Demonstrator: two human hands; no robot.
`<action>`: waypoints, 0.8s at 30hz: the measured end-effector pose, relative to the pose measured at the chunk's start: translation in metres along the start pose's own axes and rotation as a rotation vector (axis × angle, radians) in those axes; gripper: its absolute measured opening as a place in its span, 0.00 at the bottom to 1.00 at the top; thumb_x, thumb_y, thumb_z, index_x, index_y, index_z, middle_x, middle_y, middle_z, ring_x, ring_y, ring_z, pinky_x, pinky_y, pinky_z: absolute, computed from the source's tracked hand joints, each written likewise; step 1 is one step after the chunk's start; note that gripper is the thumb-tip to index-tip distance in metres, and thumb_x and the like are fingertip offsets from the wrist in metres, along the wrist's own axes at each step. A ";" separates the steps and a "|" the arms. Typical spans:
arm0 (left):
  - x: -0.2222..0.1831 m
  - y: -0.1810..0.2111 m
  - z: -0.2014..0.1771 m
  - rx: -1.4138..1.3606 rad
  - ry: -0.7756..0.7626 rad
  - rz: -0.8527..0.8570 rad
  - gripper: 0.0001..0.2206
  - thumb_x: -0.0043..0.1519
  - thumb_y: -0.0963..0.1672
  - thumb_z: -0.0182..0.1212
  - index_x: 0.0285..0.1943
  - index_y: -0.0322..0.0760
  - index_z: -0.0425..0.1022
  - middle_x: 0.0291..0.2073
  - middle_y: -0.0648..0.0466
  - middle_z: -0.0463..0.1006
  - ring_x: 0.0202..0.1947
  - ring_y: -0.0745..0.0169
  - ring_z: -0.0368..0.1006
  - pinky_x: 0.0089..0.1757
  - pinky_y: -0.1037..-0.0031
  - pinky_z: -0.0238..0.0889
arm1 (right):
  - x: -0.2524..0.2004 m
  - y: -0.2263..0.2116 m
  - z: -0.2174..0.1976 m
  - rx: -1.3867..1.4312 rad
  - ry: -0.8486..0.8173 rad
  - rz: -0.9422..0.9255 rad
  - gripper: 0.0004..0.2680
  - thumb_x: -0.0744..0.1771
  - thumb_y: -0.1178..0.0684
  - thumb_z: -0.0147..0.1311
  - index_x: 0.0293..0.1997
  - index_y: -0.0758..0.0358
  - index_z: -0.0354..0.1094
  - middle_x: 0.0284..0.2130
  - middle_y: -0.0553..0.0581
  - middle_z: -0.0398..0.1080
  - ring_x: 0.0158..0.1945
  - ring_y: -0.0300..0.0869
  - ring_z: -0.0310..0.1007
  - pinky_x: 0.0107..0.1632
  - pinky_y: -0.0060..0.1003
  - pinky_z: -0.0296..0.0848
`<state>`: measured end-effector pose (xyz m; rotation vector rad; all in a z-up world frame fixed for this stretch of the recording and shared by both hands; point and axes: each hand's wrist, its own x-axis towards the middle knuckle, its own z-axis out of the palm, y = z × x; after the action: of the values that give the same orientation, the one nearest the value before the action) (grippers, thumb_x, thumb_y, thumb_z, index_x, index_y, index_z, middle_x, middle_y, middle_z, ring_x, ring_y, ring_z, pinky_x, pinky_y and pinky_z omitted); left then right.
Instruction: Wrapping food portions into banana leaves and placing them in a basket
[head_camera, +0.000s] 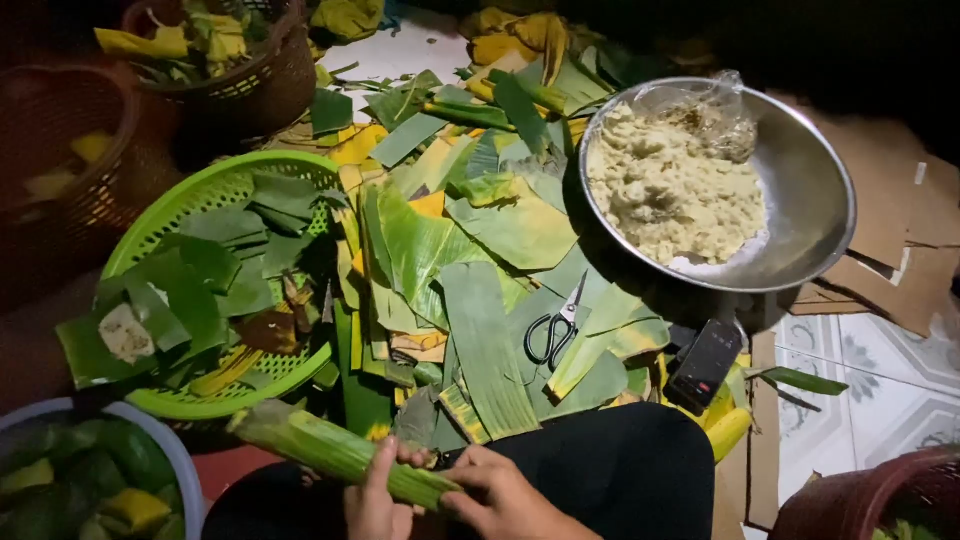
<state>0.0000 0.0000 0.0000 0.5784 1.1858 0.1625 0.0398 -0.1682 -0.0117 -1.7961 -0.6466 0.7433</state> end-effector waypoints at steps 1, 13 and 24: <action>0.003 -0.002 0.000 -0.001 0.001 0.000 0.13 0.68 0.44 0.61 0.33 0.31 0.66 0.29 0.40 0.72 0.36 0.41 0.74 0.41 0.46 0.70 | 0.000 0.003 0.004 0.000 -0.002 0.000 0.11 0.69 0.49 0.58 0.54 0.60 0.77 0.37 0.54 0.65 0.41 0.45 0.68 0.44 0.41 0.65; 0.015 -0.013 0.003 -0.071 0.186 0.345 0.14 0.65 0.45 0.64 0.28 0.33 0.72 0.28 0.46 0.78 0.30 0.55 0.77 0.38 0.61 0.70 | 0.014 0.010 0.079 0.000 0.281 0.775 0.15 0.69 0.31 0.47 0.47 0.44 0.74 0.41 0.48 0.74 0.50 0.38 0.75 0.49 0.35 0.68; 0.034 -0.023 -0.026 -0.432 -0.551 0.020 0.13 0.59 0.48 0.65 0.39 0.40 0.67 0.28 0.52 0.68 0.33 0.52 0.68 0.56 0.49 0.67 | 0.000 -0.065 0.003 0.942 -0.216 0.334 0.09 0.68 0.49 0.61 0.42 0.64 0.75 0.30 0.50 0.69 0.32 0.34 0.65 0.43 0.30 0.57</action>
<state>-0.0142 0.0037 -0.0462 0.2266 0.5823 0.2495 0.0319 -0.1458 0.0487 -0.9531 -0.0650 1.2244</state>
